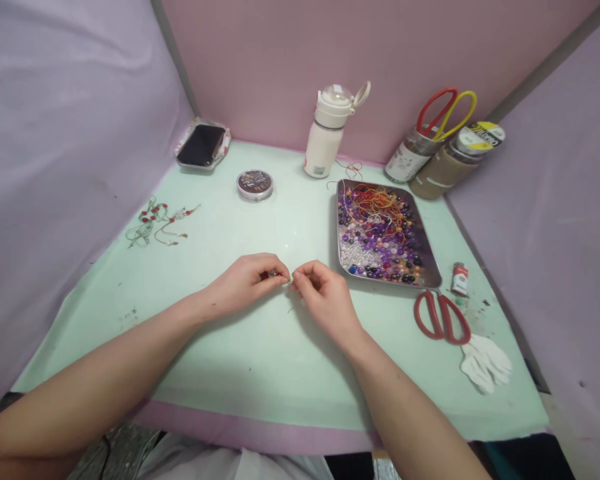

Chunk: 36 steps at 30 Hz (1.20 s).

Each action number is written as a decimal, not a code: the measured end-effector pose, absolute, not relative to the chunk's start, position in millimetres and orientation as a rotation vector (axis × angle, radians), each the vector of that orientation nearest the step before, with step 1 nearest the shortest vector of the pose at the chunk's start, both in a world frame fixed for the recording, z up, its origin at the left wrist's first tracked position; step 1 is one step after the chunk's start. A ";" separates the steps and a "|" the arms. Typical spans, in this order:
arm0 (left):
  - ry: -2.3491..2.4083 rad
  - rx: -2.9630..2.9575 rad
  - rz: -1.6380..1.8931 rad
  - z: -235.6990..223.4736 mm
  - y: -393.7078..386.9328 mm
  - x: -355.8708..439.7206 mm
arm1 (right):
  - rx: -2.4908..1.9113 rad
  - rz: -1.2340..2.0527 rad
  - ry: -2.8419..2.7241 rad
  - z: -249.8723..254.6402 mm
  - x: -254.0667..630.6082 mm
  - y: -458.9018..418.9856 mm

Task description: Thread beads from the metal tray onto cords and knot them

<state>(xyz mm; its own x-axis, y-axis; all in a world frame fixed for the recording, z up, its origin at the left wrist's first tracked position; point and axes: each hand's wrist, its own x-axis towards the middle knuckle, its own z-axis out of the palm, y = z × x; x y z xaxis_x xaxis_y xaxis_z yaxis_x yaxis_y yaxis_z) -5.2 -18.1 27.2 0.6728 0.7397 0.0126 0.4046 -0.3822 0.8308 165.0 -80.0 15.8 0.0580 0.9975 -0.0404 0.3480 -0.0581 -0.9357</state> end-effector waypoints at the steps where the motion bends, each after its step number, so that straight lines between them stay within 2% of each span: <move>1: 0.878 2.022 0.497 28.0 -18.0 -5.2 | -1.522 1.113 -1.331 16.5 164.7 -79.7; 7: 0.886 2.022 0.582 28.4 -19.0 -4.9 | -1.437 1.414 -1.036 16.2 164.2 -76.6; 36: 0.806 1.889 0.705 26.6 -20.8 -3.5 | -1.217 1.898 -0.806 15.5 176.8 -72.4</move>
